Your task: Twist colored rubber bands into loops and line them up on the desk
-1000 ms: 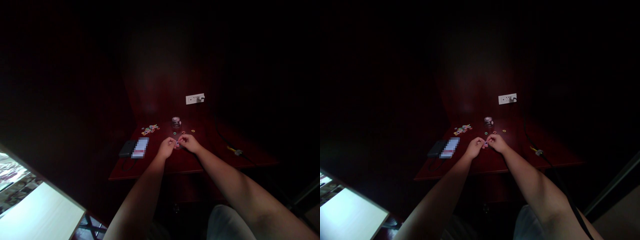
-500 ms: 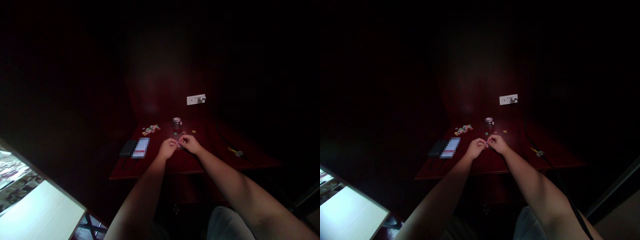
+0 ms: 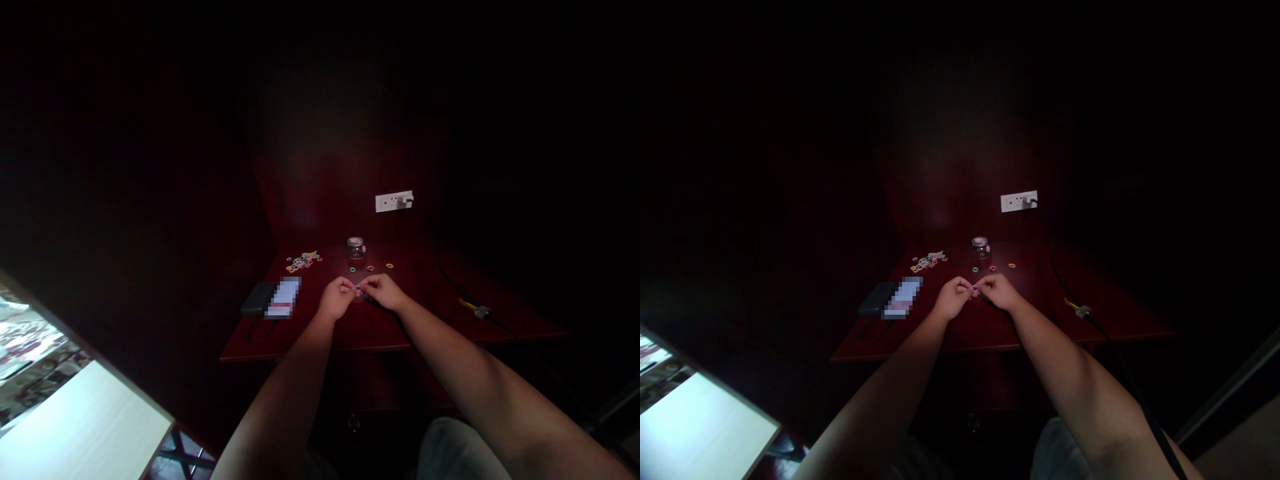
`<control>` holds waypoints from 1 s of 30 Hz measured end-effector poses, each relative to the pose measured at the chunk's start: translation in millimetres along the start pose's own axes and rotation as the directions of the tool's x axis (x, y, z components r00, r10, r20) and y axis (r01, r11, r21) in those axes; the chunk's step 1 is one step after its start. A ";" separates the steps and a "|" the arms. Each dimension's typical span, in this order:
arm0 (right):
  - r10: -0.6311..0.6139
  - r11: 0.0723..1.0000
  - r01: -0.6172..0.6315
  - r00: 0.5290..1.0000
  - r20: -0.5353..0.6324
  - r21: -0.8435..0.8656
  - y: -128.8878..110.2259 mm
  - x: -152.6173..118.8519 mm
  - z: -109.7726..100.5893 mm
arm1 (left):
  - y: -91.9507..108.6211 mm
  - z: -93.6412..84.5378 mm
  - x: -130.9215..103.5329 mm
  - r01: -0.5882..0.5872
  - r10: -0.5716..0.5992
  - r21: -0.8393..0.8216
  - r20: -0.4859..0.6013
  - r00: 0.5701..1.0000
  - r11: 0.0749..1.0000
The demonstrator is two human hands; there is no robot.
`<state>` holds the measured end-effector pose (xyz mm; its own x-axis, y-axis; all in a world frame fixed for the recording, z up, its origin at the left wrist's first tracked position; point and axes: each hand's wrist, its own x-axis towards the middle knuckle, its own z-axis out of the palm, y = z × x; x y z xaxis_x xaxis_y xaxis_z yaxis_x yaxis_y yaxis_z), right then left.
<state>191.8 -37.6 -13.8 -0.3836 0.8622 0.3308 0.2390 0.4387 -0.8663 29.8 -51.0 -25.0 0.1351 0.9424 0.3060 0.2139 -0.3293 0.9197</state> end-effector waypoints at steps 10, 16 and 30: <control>0.006 1.000 -0.006 1.000 0.018 0.004 2.4 0.9 -0.8 | -0.7 0.0 -0.2 -0.049 0.049 0.056 -0.009 0.999 0.997; 0.007 1.000 -0.007 0.999 0.038 0.003 1.5 0.3 -0.8 | 0.2 0.2 -2.3 -0.036 0.036 0.081 -0.003 0.999 0.996; -0.043 0.998 0.043 0.999 -0.007 0.037 -2.6 -1.4 2.2 | -5.8 1.9 -0.9 -0.041 0.034 0.078 0.078 0.996 0.996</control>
<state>189.7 -40.5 -12.8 -0.3876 0.8442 0.3704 0.1894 0.4661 -0.8642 30.3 -50.1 -31.1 0.2177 0.9230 0.3174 0.2832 -0.3709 0.8844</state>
